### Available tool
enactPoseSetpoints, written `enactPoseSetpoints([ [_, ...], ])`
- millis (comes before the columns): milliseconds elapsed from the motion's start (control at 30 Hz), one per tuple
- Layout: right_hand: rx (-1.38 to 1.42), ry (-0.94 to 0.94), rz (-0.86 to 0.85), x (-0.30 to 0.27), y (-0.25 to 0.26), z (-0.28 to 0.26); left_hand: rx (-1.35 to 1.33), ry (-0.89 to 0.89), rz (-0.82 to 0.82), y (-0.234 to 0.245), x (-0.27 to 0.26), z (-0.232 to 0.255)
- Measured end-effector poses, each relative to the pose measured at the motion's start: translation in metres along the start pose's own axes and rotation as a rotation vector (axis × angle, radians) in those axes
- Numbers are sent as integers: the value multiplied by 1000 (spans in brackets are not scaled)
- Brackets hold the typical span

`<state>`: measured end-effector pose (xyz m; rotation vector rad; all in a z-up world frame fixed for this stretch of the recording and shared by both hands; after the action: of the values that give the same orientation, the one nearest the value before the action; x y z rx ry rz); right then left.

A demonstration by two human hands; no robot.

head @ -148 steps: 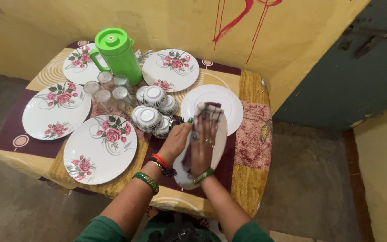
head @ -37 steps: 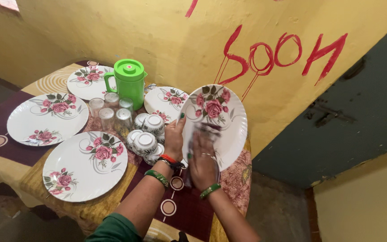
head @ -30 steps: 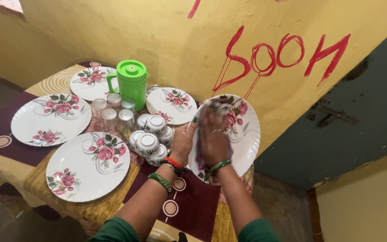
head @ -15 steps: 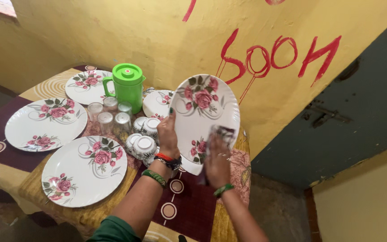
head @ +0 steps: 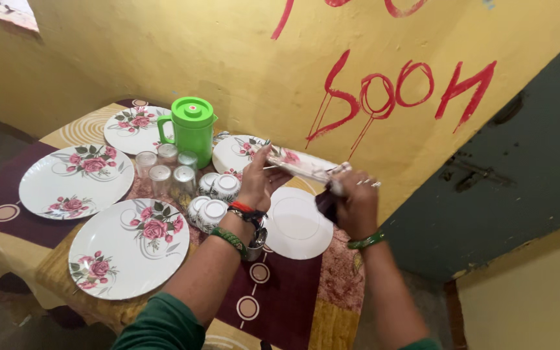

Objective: The person cleans a set of plates on a table by wiping them individually with a cloth.

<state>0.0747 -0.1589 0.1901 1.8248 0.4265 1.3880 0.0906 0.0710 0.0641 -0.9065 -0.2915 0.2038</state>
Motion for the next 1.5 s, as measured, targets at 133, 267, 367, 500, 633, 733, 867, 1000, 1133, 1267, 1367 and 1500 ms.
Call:
enactPoseSetpoints([
  [133,191,-84,17,12,34,45,344,-42,143,30,8,12],
  [267,822,-285,45,9,39,103,595,-310,13,42,7,40],
  [367,1085,-338,125,4,29,126,532,-14,-359,9,-5,21],
  [500,1176,-405,331,-7,5,173,515,-55,-536,-38,-28,32],
  [633,971,-406,603,-15,-11,199,341,7,-549,-66,-51,17],
  [733,690,-511,619,-10,-19,153,255,-16,-450,-78,-64,12],
  [867,-299,-363,224,20,-29,7,144,-80,-334,-77,-66,13],
  [1000,-144,-135,-81,20,-57,-89,188,-89,-292,-55,-61,6],
  [1133,-143,36,-105,38,-47,-97,366,-93,-324,-47,-68,7],
  [1267,-16,-115,-94,62,-40,-29,377,-18,-282,-67,-84,15],
  [1367,106,-222,-12,52,-31,28,370,-115,-305,-83,-99,29],
  [1500,280,-405,147,8,-46,68,267,-143,-291,-79,-100,28],
])
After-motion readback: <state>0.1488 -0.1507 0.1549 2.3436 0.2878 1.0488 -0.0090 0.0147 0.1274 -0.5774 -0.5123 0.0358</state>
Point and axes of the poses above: each hand's wrist, its own x-axis towards the middle knuckle, its own y-axis out of the back of the hand, z = x × y, the point moved 8 cm from there along x, towards the middle knuckle, and after that the axes turned 15 degrees about -z, right-handed, at the moved point
